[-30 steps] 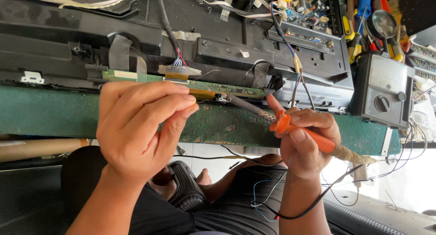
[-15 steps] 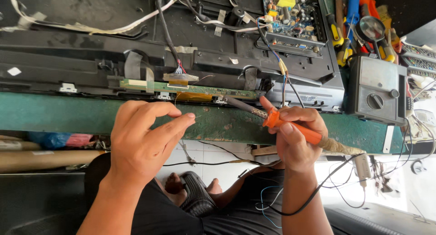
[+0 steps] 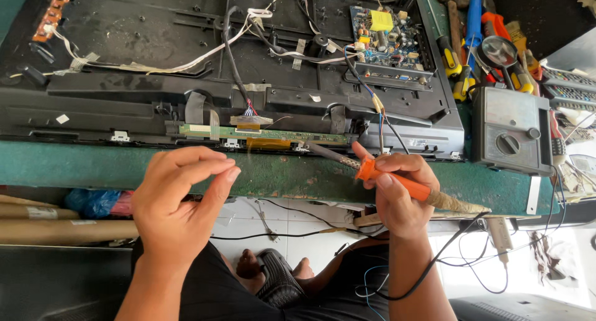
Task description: The person uses a soldering iron to apply heat and solder to a circuit board inside an open electronic device. They hold a thin wire against the board while soldering specific connection points.
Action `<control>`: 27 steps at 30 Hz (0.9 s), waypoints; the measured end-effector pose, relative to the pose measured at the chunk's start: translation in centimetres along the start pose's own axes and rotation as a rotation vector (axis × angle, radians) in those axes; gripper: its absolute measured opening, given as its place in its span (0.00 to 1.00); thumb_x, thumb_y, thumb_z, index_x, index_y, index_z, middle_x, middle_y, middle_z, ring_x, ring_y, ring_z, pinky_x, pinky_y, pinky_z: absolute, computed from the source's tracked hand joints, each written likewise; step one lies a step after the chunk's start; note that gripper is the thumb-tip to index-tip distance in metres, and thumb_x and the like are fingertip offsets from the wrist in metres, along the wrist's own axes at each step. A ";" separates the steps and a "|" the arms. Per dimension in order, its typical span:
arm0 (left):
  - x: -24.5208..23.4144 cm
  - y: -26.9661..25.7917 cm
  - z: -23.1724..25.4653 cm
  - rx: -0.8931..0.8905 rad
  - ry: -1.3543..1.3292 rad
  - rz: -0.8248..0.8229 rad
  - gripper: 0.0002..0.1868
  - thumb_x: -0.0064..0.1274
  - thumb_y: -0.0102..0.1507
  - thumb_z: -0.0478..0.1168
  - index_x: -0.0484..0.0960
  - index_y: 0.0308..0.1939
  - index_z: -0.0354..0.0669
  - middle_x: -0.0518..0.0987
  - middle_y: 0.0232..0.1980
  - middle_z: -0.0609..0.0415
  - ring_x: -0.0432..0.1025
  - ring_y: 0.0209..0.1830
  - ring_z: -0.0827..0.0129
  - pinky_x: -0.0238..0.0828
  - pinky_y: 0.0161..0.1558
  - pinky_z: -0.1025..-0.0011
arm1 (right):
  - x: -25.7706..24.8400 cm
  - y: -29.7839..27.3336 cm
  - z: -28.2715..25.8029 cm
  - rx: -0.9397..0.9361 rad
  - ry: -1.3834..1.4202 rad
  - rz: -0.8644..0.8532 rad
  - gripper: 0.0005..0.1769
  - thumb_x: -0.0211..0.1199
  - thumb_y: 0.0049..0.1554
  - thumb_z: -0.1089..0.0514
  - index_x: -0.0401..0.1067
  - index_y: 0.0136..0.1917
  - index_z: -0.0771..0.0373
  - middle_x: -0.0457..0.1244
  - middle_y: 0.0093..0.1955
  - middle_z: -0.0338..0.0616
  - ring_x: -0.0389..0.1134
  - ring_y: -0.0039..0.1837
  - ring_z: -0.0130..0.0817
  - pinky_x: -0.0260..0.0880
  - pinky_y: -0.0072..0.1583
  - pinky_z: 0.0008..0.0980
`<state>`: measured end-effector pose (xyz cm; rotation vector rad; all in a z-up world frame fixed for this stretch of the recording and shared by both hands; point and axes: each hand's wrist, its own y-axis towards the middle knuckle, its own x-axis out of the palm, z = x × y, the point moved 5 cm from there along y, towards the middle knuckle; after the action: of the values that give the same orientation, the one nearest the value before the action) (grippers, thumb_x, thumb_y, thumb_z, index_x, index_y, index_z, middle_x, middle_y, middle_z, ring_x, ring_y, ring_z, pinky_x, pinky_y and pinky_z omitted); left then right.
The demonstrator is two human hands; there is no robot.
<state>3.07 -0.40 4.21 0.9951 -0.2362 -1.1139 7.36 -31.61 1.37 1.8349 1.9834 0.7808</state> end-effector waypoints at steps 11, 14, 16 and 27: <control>2.1 0.4 -0.5 -0.274 -0.299 0.026 0.01 0.59 0.71 0.33 0.83 0.44 0.43 0.85 0.49 0.52 0.70 0.41 0.73 0.63 0.43 0.77 | -0.4 -0.3 0.2 -0.044 0.030 0.018 0.07 0.61 0.66 0.58 0.70 0.53 0.63 0.64 0.39 0.46 0.69 0.38 0.31 0.70 0.77 0.77; 2.2 0.4 -0.7 -0.340 -0.426 0.064 0.01 0.59 0.70 0.33 0.84 0.45 0.43 0.86 0.51 0.50 0.71 0.42 0.73 0.63 0.44 0.77 | -2.3 -1.4 1.8 -0.057 0.046 0.069 0.11 0.64 0.66 0.57 0.71 0.56 0.65 0.67 0.47 0.48 0.72 0.40 0.36 0.73 0.62 0.56; 2.0 0.3 -0.6 -0.371 -0.478 0.089 0.03 0.60 0.69 0.32 0.85 0.46 0.42 0.87 0.51 0.49 0.74 0.45 0.73 0.63 0.44 0.78 | -3.4 -2.1 2.7 -0.060 0.040 0.127 0.14 0.67 0.64 0.57 0.72 0.58 0.68 0.70 0.55 0.50 0.73 0.41 0.43 0.78 0.47 0.34; 4.4 -2.7 2.8 -0.607 -0.665 -0.113 0.03 0.65 0.65 0.36 0.90 0.41 0.43 0.86 0.41 0.57 0.63 0.33 0.74 0.59 0.36 0.75 | 3.9 -1.9 -5.5 -0.306 -0.202 0.016 0.12 0.69 0.63 0.54 0.70 0.58 0.50 0.62 0.59 0.49 0.76 0.56 0.45 0.85 0.65 0.54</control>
<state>1.62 -5.80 2.41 0.0799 -0.3468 -1.4791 2.18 -28.70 5.06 1.6788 1.6265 0.8169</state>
